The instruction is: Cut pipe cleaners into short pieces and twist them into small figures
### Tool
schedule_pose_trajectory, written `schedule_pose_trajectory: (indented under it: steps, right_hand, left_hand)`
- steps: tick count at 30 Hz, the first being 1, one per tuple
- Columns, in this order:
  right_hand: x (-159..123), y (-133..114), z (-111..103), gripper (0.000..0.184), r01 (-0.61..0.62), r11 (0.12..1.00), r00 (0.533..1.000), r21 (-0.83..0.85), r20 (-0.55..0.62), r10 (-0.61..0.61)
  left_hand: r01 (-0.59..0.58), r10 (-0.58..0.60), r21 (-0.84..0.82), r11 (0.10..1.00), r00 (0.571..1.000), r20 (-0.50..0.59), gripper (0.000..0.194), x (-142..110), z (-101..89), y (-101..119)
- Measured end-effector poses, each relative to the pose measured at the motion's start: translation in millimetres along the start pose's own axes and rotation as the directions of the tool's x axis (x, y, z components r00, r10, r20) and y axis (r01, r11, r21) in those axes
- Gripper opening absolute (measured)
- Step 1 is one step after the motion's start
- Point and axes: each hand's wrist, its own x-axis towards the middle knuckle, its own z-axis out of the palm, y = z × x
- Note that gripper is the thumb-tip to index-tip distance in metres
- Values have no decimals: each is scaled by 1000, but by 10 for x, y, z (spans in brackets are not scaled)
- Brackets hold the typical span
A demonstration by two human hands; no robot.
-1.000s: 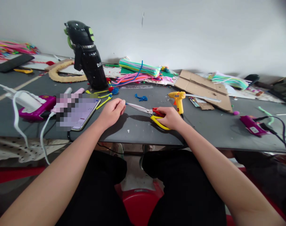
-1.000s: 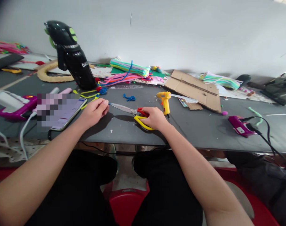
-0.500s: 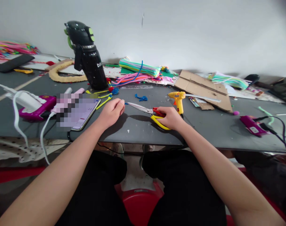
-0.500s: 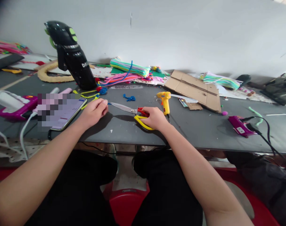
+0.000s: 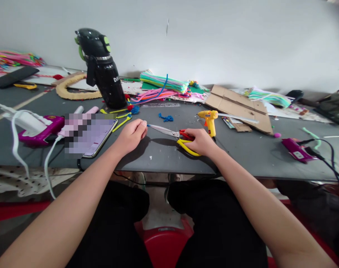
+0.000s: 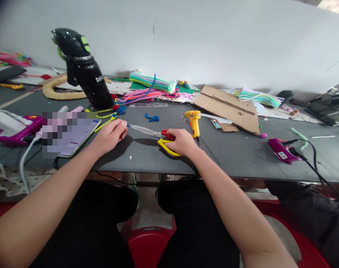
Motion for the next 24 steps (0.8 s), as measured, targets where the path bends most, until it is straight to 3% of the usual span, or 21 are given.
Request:
schedule_pose_trajectory:
  steps: [13, 24]
  right_hand:
    - [-5, 29, 9, 30, 3, 999, 999, 42, -39, -2]
    - [2, -7, -6, 30, 11, 1000, 1000, 7, -3, -10]
  left_hand:
    - [0, 1, -20, 1000, 1000, 15, 43, 6, -6, -39]
    - [10, -10, -24, 1000, 1000, 11, 42, -7, -1, 19]
